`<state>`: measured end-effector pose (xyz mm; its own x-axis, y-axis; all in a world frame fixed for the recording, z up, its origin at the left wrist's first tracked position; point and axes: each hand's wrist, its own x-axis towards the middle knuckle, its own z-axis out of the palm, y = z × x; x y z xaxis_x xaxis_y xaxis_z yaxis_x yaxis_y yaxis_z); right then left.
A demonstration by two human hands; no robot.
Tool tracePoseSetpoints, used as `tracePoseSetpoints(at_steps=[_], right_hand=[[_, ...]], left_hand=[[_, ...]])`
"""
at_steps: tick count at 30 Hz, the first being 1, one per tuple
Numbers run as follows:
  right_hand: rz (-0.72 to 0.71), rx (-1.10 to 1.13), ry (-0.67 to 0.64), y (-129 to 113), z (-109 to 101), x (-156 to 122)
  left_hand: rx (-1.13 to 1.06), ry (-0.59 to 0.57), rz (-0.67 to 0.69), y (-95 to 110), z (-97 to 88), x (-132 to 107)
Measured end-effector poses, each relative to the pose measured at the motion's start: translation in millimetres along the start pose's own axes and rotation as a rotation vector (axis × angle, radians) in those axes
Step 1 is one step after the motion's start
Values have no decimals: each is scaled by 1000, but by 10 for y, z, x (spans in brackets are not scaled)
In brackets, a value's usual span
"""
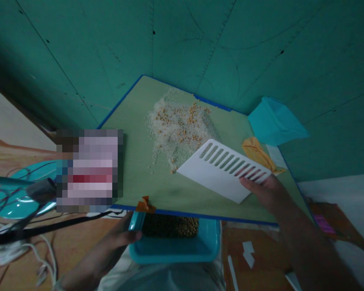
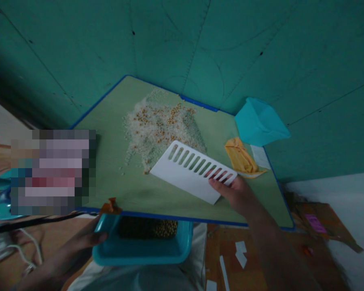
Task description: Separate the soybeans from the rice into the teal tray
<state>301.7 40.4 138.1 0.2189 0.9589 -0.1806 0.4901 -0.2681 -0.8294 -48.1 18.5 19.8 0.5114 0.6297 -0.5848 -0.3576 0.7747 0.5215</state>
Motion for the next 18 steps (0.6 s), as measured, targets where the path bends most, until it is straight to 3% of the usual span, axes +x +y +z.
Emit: tracePoseSetpoints(at_steps=[7, 11, 18], right_hand=[[-65, -128, 109, 1, -166, 213], [-103, -72, 103, -27, -112, 220], [-144, 11, 15, -100, 60, 320]], left_hand=[[-96, -93, -48, -123, -86, 44], [-103, -134, -91, -190, -113, 67], [-45, -178, -46, -202, -57, 43]])
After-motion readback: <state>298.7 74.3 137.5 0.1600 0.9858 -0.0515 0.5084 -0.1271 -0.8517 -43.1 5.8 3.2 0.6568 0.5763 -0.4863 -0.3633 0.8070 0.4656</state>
